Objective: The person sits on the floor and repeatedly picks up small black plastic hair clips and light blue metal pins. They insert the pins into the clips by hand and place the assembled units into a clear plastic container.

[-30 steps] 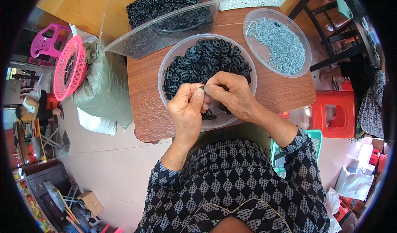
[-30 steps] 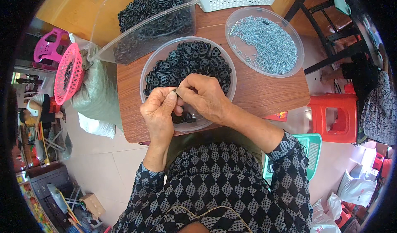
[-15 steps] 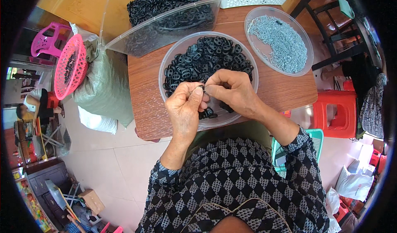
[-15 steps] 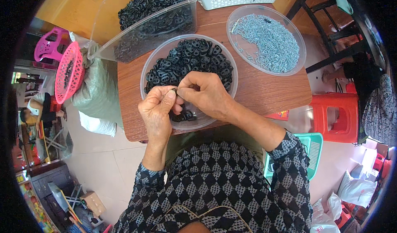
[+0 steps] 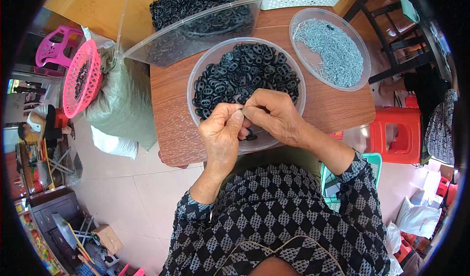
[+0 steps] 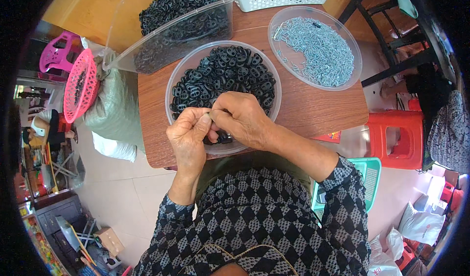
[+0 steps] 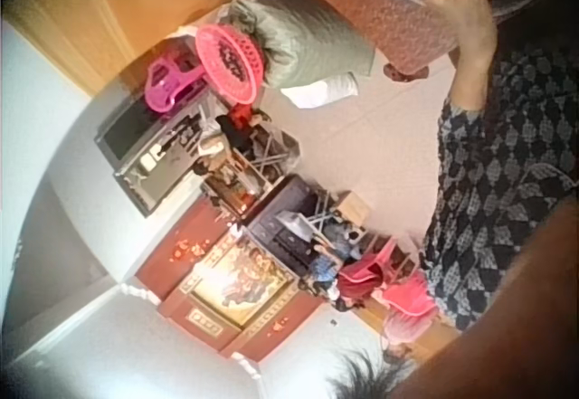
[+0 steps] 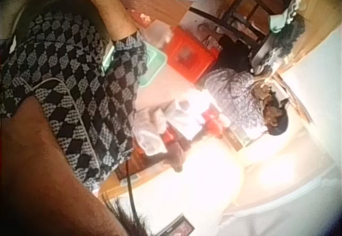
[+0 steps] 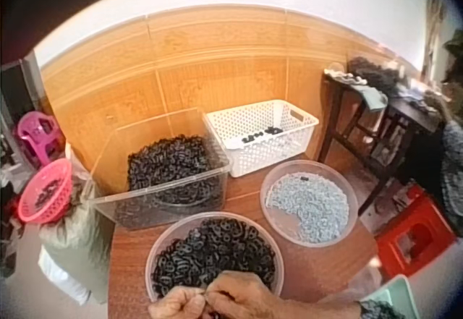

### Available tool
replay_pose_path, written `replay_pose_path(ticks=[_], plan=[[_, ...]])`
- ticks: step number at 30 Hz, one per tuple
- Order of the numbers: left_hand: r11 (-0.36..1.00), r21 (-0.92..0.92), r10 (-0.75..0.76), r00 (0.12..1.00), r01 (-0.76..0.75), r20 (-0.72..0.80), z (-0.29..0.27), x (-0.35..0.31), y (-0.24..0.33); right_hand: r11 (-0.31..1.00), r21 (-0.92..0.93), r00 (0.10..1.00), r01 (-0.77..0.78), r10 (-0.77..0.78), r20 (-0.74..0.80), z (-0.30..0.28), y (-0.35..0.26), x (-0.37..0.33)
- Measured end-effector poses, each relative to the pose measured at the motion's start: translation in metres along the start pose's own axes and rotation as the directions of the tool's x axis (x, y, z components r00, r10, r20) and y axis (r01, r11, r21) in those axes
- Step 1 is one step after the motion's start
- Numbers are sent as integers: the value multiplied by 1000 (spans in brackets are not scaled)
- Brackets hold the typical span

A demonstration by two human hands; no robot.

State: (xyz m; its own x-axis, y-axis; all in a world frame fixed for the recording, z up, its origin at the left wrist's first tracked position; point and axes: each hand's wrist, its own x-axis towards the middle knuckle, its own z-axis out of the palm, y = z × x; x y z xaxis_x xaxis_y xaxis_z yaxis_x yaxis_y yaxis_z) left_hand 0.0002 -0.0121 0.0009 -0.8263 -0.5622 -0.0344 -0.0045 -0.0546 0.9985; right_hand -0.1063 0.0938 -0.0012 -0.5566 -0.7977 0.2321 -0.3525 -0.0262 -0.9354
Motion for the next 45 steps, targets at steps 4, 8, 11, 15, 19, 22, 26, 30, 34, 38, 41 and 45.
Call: replay_pose_path(ticks=[4,8,11,15,19,22,26,30,34,38,41,45], plan=[[999,-23,-23,1000,23,-7,-3,1,-2,994,-93,997,66,-69,-26,3,2,1],[994,-100,-55,998,53,-21,-5,4,-2,999,-29,1000,23,-24,-20,1,-1,2],[988,-138,-77,996,70,-44,-3,7,1,994,62,996,-86,87,-16,-1,-5,3],[986,-138,-99,993,89,-65,-5,10,4,976,118,981,-183,190,-43,-2,-5,2],[989,-117,-101,993,93,-65,-4,10,5,965,141,974,-221,227,-28,-3,-9,5],[990,-102,-100,993,93,-67,-4,9,4,968,155,978,-199,205,-22,-1,-10,6],[992,-94,-85,995,80,-53,-3,9,3,968,119,974,-221,224,-17,-3,-17,6],[994,-88,-66,997,62,-46,-2,9,3,971,99,974,-219,223,-31,-3,-18,7],[995,-76,-69,996,64,-53,-2,9,4,968,91,971,-234,237,-18,-2,-16,8],[996,-71,-60,996,55,-59,0,6,4,961,123,969,-247,247,9,-2,-16,8],[995,-88,-52,997,47,-51,1,6,2,967,116,974,-228,228,7,-1,-13,7],[990,-132,-54,998,48,-41,0,6,-1,983,51,984,-176,176,10,0,-9,7]])
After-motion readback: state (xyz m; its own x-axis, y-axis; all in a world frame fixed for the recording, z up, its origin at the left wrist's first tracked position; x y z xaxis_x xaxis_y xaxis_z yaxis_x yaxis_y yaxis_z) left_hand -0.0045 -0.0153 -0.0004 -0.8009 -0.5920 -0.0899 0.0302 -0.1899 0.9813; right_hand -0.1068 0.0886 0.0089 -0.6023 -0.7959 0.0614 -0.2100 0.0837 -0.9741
